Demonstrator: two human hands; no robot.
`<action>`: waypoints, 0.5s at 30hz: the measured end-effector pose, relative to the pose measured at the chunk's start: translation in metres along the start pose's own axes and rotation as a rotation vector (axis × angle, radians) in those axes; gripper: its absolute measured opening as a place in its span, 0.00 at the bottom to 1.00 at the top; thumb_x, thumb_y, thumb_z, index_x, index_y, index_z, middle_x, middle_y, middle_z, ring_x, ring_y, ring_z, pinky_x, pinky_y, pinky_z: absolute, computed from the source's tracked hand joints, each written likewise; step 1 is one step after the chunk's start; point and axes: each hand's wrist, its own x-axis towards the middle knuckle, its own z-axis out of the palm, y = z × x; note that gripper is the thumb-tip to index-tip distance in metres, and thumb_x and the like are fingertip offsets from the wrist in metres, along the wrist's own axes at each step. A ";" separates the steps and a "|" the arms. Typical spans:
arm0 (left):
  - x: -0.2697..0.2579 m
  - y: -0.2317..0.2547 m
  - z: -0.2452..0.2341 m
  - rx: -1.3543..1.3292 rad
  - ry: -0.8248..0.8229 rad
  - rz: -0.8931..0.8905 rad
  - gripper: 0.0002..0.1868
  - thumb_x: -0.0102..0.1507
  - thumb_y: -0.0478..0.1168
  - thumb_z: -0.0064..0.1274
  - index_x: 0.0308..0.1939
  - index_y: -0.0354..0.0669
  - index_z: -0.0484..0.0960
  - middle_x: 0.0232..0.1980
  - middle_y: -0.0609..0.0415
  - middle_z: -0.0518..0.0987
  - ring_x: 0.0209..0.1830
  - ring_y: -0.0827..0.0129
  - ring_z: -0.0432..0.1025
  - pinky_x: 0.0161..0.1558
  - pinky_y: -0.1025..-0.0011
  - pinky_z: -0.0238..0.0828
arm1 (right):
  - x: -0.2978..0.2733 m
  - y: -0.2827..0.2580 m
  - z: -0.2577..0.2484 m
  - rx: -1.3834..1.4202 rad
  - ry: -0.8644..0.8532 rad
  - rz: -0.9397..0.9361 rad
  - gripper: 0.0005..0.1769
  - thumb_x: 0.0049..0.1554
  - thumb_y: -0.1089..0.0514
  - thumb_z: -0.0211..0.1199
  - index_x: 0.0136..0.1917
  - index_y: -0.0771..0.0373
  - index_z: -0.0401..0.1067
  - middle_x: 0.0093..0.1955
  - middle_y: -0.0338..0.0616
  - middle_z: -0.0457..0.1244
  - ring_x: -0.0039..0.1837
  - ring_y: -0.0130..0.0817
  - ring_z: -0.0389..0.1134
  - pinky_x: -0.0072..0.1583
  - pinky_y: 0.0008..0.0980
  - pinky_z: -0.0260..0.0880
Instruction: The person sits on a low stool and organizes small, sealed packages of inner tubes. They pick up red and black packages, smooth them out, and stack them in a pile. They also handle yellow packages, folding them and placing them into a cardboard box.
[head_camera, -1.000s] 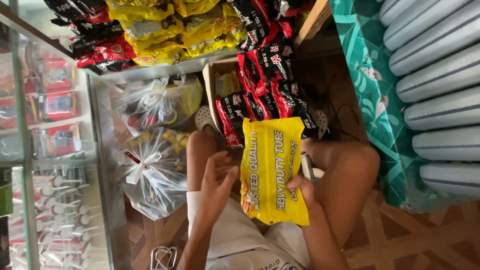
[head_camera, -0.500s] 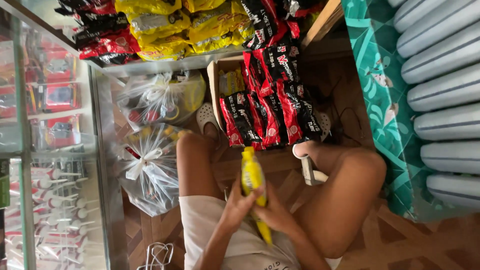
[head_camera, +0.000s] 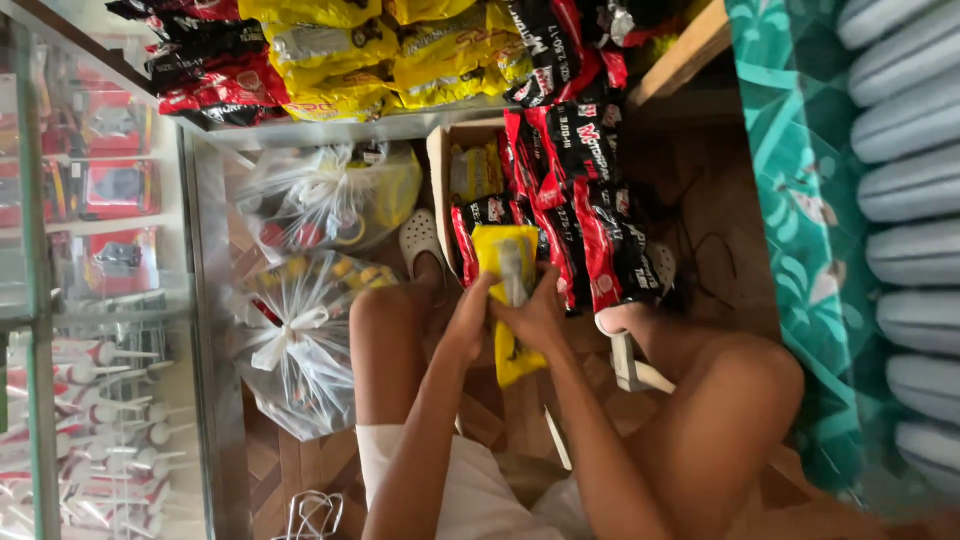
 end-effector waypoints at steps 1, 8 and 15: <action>-0.001 0.011 0.005 -0.001 0.003 -0.001 0.37 0.55 0.54 0.61 0.66 0.44 0.76 0.55 0.43 0.79 0.48 0.54 0.76 0.49 0.54 0.73 | 0.010 -0.001 0.006 -0.001 -0.003 0.001 0.59 0.39 0.47 0.81 0.74 0.57 0.50 0.72 0.66 0.57 0.74 0.69 0.58 0.75 0.64 0.54; 0.082 0.018 -0.002 0.473 0.022 0.223 0.40 0.63 0.58 0.57 0.73 0.40 0.68 0.62 0.30 0.76 0.62 0.47 0.72 0.61 0.53 0.68 | 0.080 0.003 0.043 -0.425 0.177 0.094 0.50 0.49 0.25 0.58 0.73 0.56 0.53 0.65 0.57 0.62 0.69 0.57 0.62 0.63 0.62 0.66; 0.113 0.015 0.017 1.546 -0.082 -0.033 0.54 0.58 0.83 0.28 0.82 0.63 0.50 0.77 0.44 0.61 0.67 0.36 0.67 0.55 0.43 0.71 | 0.127 0.081 0.081 -0.785 0.264 0.079 0.39 0.57 0.35 0.58 0.69 0.63 0.55 0.57 0.58 0.62 0.61 0.58 0.64 0.55 0.61 0.71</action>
